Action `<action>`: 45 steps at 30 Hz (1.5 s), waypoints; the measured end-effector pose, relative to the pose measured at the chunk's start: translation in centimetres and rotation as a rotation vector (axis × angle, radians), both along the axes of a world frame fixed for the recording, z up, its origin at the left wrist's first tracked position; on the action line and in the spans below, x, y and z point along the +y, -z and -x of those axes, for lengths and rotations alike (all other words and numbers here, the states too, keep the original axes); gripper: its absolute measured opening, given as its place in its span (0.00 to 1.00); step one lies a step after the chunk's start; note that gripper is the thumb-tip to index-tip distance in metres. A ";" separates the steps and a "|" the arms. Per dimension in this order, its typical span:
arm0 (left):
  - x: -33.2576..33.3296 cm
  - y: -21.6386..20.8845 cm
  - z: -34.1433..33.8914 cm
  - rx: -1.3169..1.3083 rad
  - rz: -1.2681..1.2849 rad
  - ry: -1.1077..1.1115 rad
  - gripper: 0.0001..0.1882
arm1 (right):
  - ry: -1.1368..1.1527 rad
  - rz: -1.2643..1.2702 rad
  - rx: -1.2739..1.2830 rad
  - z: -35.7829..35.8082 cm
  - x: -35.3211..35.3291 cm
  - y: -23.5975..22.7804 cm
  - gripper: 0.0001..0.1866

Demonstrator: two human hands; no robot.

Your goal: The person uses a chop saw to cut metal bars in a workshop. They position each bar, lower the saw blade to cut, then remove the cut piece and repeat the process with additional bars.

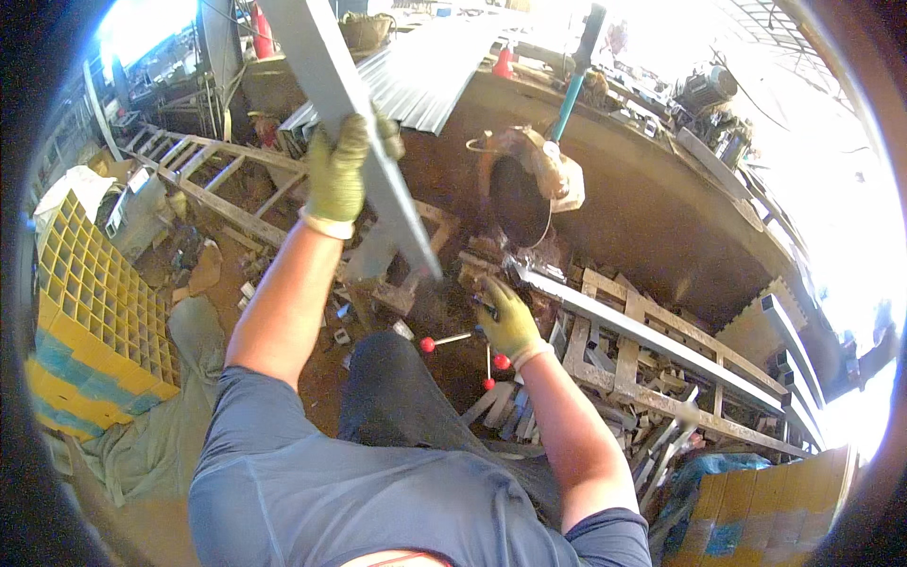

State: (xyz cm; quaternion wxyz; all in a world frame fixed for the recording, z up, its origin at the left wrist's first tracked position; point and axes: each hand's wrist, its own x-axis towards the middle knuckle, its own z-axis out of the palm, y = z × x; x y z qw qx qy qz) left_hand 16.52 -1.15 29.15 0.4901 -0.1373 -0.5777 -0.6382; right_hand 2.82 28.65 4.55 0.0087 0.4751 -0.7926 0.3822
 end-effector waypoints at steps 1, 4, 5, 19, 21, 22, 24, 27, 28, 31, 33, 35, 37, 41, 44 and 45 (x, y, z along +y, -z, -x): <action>-1.7 0.0 -1.4 -0.032 0.025 -0.045 0.27 | 0.017 -0.009 -0.013 -0.6 0.7 0.0 0.36; -5.6 -0.7 -6.9 -0.112 0.091 -0.124 0.29 | 0.051 -0.034 -0.076 -1.9 3.0 -0.3 0.34; -5.9 -1.1 -8.8 -0.147 0.087 -0.087 0.29 | 0.073 -0.047 -0.071 -1.9 3.9 -0.1 0.32; 1.5 10.3 -25.0 -0.746 -0.123 0.032 0.27 | -0.248 0.006 -0.245 -9.9 -3.8 -7.2 0.33; 2.3 12.9 -26.2 -0.798 -0.132 0.095 0.27 | -0.395 0.070 -0.504 -12.2 -6.1 -8.7 0.40; 2.9 13.5 -26.6 -0.816 -0.159 0.131 0.27 | -0.499 0.149 -0.726 -13.5 -7.4 -9.4 0.45; 3.9 14.2 -27.2 -0.928 -0.195 0.142 0.27 | -0.747 0.305 -0.979 -15.4 -9.8 -10.7 0.53; 5.4 14.7 -27.9 -0.978 -0.264 0.155 0.26 | -0.583 0.355 -1.186 -18.4 -12.6 -11.7 0.38; 5.7 14.8 -28.2 -0.978 -0.289 0.162 0.26 | -0.515 0.323 -1.165 -18.6 -13.0 -11.4 0.36; 5.8 14.4 -29.1 -1.064 -0.311 0.094 0.26 | -0.388 0.324 -1.086 -20.0 -14.7 -11.3 0.31; 5.8 13.9 -29.2 -1.105 -0.316 0.072 0.25 | -0.377 0.301 -1.124 -20.3 -15.6 -11.7 0.31; 5.1 12.8 -29.0 -1.140 -0.336 0.078 0.25 | -0.400 0.208 -1.180 -19.7 -16.1 -13.0 0.32; 4.3 12.3 -29.0 -1.146 -0.356 0.096 0.23 | -0.381 0.261 -1.206 -20.0 -17.5 -11.0 0.33; 2.8 12.3 -29.5 -1.156 -0.350 0.085 0.21 | -0.344 0.191 -1.259 -20.6 -18.9 -11.8 0.31; 2.1 11.2 -29.0 -1.208 -0.362 0.085 0.22 | -0.377 0.268 -1.303 -20.4 -20.1 -11.2 0.28; 1.9 10.9 -28.4 -1.228 -0.370 0.097 0.23 | -0.387 0.305 -1.299 -19.8 -20.8 -10.3 0.28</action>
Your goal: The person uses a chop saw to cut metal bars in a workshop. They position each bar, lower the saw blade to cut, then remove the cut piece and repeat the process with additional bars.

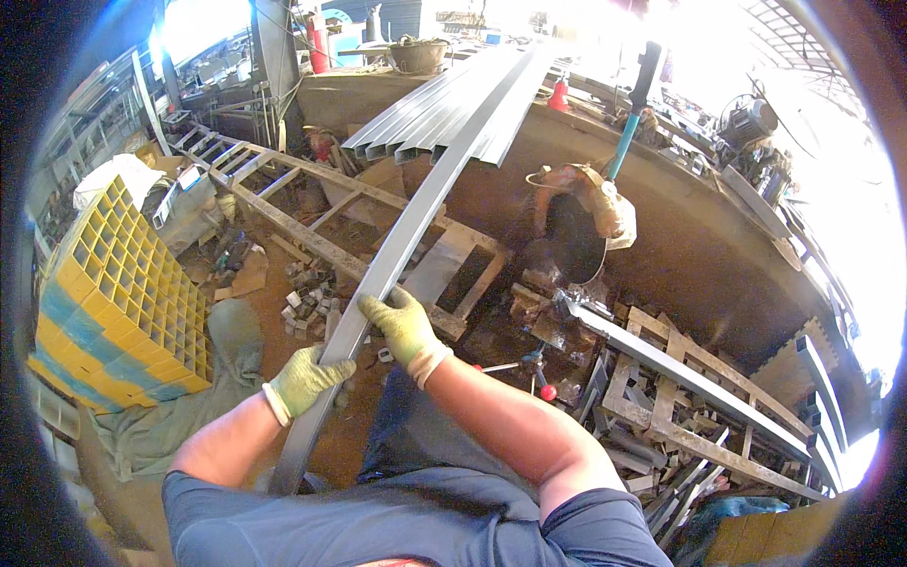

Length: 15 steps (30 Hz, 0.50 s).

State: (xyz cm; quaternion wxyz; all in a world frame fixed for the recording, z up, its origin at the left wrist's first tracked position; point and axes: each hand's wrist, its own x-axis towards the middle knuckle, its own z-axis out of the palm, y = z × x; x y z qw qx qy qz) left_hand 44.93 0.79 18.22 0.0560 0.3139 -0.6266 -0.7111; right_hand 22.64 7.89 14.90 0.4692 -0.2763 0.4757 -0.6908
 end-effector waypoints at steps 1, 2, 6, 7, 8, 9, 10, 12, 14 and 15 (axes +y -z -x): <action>-0.3 -0.2 0.6 -0.015 0.001 0.006 0.23 | 0.013 0.032 -0.004 0.6 -0.5 0.9 0.27; -0.7 -0.4 1.0 -0.031 0.003 0.006 0.23 | 0.007 0.005 -0.032 1.0 -0.9 0.8 0.28; -1.9 -0.8 2.5 -0.035 -0.041 0.000 0.22 | 0.069 0.016 0.026 2.5 -2.5 1.0 0.29; -2.4 -0.8 3.0 -0.017 -0.063 0.003 0.22 | 0.067 0.021 0.030 3.1 -3.0 1.0 0.29; -2.8 -1.3 3.5 -0.008 -0.079 -0.005 0.20 | 0.062 0.025 0.033 3.6 -3.5 0.9 0.29; -3.4 -1.6 3.7 0.012 -0.095 0.001 0.20 | 0.054 0.027 0.037 4.0 -4.0 0.4 0.29; -4.2 -1.8 3.8 0.032 -0.110 0.005 0.20 | 0.067 -0.002 0.153 4.5 -4.3 -0.2 0.30; -5.2 -3.0 4.0 0.078 -0.146 0.017 0.23 | 0.080 0.011 0.128 5.1 -5.3 -1.0 0.32; -5.2 -4.9 2.6 0.122 -0.090 0.041 0.26 | 0.096 -0.007 0.158 5.3 -5.7 -2.6 0.32; -4.8 -6.0 1.7 0.112 -0.030 0.045 0.27 | 0.108 -0.022 0.203 5.5 -6.0 -3.2 0.32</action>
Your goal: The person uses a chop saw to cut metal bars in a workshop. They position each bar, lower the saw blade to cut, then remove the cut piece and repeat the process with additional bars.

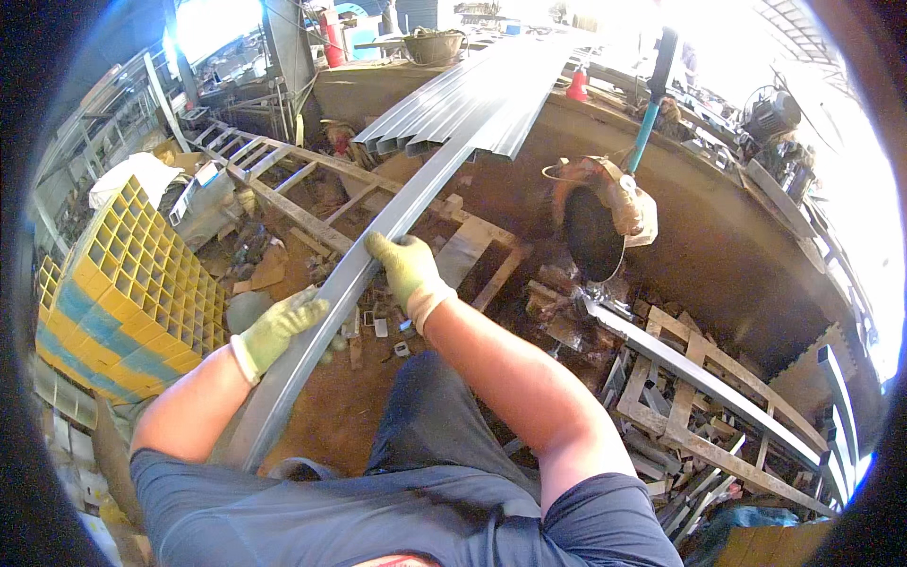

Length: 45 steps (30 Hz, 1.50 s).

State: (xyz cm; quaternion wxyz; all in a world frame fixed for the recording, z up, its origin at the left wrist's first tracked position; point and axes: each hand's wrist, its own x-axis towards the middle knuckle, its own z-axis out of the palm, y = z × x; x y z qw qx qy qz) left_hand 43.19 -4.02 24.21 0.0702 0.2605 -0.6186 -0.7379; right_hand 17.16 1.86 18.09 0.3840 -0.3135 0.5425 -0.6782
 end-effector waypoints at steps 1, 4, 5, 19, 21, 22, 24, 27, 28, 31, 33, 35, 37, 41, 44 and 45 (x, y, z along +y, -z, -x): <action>0.3 -0.4 -1.4 -0.037 -0.017 0.028 0.29 | -0.010 -0.006 -0.064 0.1 -0.5 -0.6 0.31; 3.3 -2.4 -7.1 -0.226 -0.098 0.052 0.34 | -0.095 -0.094 -0.008 2.5 -1.9 -2.1 0.32; 4.2 -2.3 -8.4 -0.252 -0.108 0.044 0.34 | -0.059 -0.072 -0.009 3.7 -2.4 -2.1 0.32; -8.1 -3.7 7.4 -0.313 0.233 -0.010 0.37 | -0.117 0.092 0.167 1.9 1.7 3.8 0.31; -9.5 -4.9 5.2 -0.308 0.390 0.040 0.47 | -0.104 0.098 0.330 0.9 5.6 3.9 0.30; -9.3 -4.3 5.4 -0.335 0.564 0.044 0.52 | -0.176 0.036 0.098 2.0 7.6 4.9 0.28; -9.1 -2.8 4.2 -0.409 0.778 0.003 0.52 | -0.120 -0.092 0.064 3.5 11.2 7.0 0.27; -7.5 -3.6 5.2 -0.488 0.938 -0.134 0.44 | -0.046 -0.128 -0.197 4.1 16.1 10.0 0.26; -7.7 -3.7 5.9 -0.495 0.934 -0.165 0.42 | -0.037 -0.141 -0.139 4.3 17.3 11.2 0.26; -11.4 -2.9 9.5 -0.444 1.036 -0.207 0.38 | -0.032 -0.162 -0.107 3.9 20.4 15.7 0.27; -15.0 -3.2 12.9 -0.437 1.047 -0.178 0.39 | -0.037 -0.148 -0.139 3.8 21.7 19.0 0.28; -20.0 -3.1 15.0 -0.494 1.091 -0.204 0.42 | -0.047 -0.156 -0.320 2.2 22.1 17.7 0.27; -20.9 -5.0 19.1 -0.559 1.193 -0.196 0.45 | 0.014 -0.168 -0.383 2.6 23.1 17.9 0.25; -20.9 -4.6 19.1 -0.681 1.263 -0.066 0.43 | 0.136 -0.165 -0.306 3.3 25.6 18.0 0.24; -18.2 -2.5 17.8 -0.496 1.288 -0.171 0.39 | 0.278 -0.253 -0.354 4.1 27.4 20.1 0.25; -18.2 -1.9 17.8 -0.470 1.320 -0.220 0.37 | 0.280 -0.259 -0.356 4.4 27.6 20.5 0.25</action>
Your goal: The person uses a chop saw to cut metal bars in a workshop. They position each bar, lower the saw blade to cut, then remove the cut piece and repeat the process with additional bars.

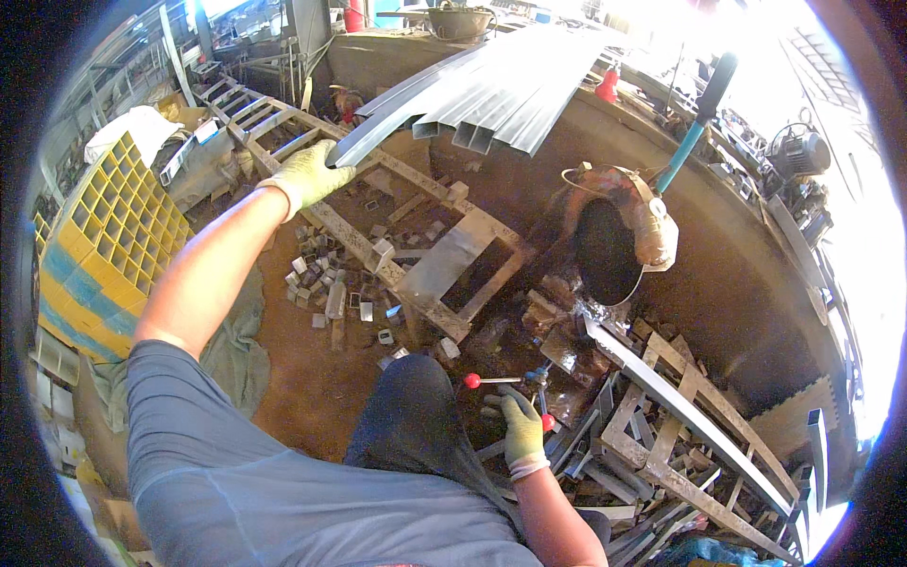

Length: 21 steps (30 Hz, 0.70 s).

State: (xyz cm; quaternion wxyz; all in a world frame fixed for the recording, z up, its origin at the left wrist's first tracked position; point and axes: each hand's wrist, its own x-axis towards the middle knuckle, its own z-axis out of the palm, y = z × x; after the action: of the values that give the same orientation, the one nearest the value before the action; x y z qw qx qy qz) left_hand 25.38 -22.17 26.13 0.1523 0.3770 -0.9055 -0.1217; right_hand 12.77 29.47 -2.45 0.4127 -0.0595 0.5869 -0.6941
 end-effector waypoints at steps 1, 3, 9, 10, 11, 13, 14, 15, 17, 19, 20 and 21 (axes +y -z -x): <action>0.0 0.4 0.3 0.041 0.042 -0.012 0.35 | -0.003 0.006 -0.017 -0.3 0.0 0.6 0.25; -1.5 1.3 0.9 0.019 0.120 -0.098 0.32 | -0.025 0.016 -0.035 -0.5 -0.6 0.2 0.25; -10.1 -0.2 4.8 0.004 0.273 -0.272 0.25 | 0.003 0.023 -0.014 -0.7 -0.8 0.7 0.24; -11.1 -0.8 6.0 -0.010 0.262 -0.282 0.26 | 0.031 0.015 -0.040 -0.7 -0.5 0.7 0.24; -11.9 -1.3 7.3 -0.022 0.251 -0.292 0.27 | 0.039 -0.035 -0.040 -0.6 -0.3 0.5 0.24; -14.0 -1.3 8.8 -0.007 0.231 -0.304 0.30 | 0.039 -0.130 -0.041 -0.7 0.1 0.3 0.24; -14.7 -0.9 9.9 -0.014 0.257 -0.284 0.31 | 0.002 -0.150 0.027 -0.6 0.2 0.3 0.24; -15.2 -0.2 10.7 -0.022 0.242 -0.303 0.30 | -0.006 -0.172 -0.003 -0.5 0.2 0.3 0.24; -15.9 0.5 12.8 -0.033 0.211 -0.328 0.30 | -0.008 -0.214 -0.061 -0.8 0.3 -0.6 0.24; -16.2 0.9 14.3 -0.030 0.137 -0.346 0.30 | -0.013 -0.218 -0.063 -0.4 0.8 0.6 0.25; -17.7 1.0 14.4 -0.004 0.143 -0.331 0.31 | -0.040 -0.218 -0.027 -0.1 1.0 1.8 0.25; -18.7 1.1 14.6 0.020 0.147 -0.316 0.31 | -0.068 -0.222 0.007 0.2 1.2 3.1 0.25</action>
State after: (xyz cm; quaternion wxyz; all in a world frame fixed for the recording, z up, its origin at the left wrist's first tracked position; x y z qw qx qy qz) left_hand 10.78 -40.85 25.05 0.2055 0.5015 -0.8397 -0.0335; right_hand 12.61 30.71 -5.50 0.4380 -0.0361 0.6591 -0.6102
